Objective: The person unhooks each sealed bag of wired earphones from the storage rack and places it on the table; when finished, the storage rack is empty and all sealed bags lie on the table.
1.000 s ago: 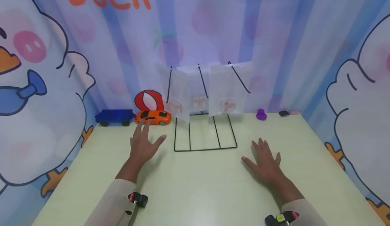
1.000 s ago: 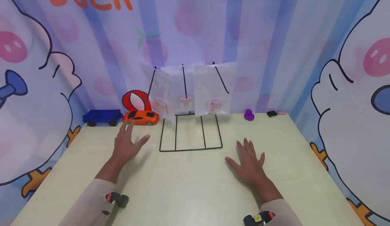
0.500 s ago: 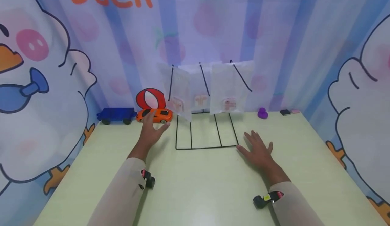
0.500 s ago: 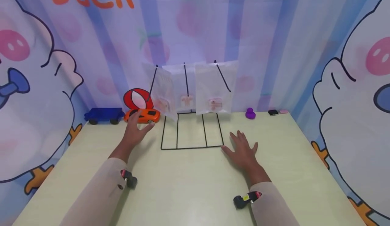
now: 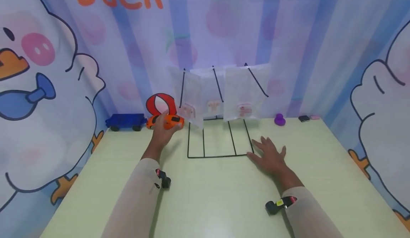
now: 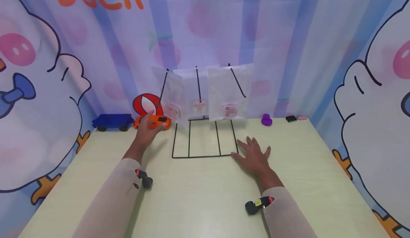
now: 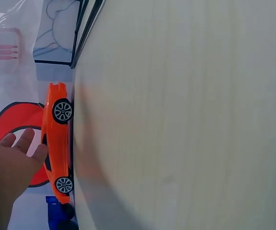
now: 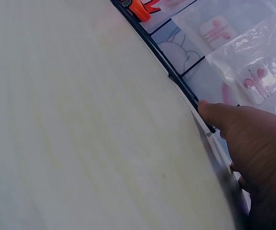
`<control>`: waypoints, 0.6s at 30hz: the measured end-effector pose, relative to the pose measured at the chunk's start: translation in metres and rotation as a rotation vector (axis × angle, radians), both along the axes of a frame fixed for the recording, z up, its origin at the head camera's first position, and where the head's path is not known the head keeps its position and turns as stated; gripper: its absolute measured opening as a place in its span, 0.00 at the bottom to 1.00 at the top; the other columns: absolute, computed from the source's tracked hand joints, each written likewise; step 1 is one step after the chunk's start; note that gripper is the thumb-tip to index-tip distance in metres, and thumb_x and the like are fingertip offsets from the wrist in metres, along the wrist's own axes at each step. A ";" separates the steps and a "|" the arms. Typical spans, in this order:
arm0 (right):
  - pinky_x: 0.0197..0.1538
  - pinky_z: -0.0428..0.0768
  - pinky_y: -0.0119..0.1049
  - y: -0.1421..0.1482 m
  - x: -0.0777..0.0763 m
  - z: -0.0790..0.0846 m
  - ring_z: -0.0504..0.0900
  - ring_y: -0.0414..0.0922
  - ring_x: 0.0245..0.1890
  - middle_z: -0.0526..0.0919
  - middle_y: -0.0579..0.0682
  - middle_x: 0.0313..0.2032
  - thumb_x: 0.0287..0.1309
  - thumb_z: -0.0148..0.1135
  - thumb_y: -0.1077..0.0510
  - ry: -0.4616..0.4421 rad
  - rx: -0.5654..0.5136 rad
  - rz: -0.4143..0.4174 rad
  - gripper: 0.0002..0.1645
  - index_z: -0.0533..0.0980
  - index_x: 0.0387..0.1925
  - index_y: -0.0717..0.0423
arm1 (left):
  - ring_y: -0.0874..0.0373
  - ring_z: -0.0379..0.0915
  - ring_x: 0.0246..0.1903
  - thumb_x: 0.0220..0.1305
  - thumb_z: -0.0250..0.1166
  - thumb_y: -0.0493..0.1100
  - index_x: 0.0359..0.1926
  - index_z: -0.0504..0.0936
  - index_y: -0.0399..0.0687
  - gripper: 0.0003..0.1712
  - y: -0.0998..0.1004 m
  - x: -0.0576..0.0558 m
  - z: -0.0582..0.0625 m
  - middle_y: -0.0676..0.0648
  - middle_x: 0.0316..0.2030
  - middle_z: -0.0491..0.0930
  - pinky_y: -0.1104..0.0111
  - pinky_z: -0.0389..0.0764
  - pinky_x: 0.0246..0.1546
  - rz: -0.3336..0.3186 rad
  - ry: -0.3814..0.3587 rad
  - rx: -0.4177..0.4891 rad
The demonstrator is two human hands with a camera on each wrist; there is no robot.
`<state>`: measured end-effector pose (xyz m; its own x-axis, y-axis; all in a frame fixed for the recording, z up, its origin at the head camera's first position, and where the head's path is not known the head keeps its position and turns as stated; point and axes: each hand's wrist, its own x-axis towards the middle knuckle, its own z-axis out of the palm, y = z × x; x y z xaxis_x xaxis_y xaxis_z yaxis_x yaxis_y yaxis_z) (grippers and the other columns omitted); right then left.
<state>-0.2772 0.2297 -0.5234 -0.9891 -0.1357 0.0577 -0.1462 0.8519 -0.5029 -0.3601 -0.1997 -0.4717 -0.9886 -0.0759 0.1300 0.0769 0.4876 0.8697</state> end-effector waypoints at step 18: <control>0.76 0.22 0.84 0.000 0.000 0.000 0.42 0.66 0.89 0.52 0.62 0.87 0.78 0.53 0.29 -0.017 -0.011 0.011 0.43 0.66 0.83 0.45 | 0.46 0.50 0.87 0.75 0.72 0.49 0.77 0.76 0.68 0.33 0.010 -0.022 0.032 0.54 0.88 0.55 0.39 0.63 0.83 -0.027 -0.055 0.283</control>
<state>-0.2769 0.2293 -0.5238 -0.9884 -0.1456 0.0425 -0.1466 0.8449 -0.5144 -0.3825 -0.1900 -0.4393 -0.9957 -0.0751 0.0535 0.0354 0.2235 0.9741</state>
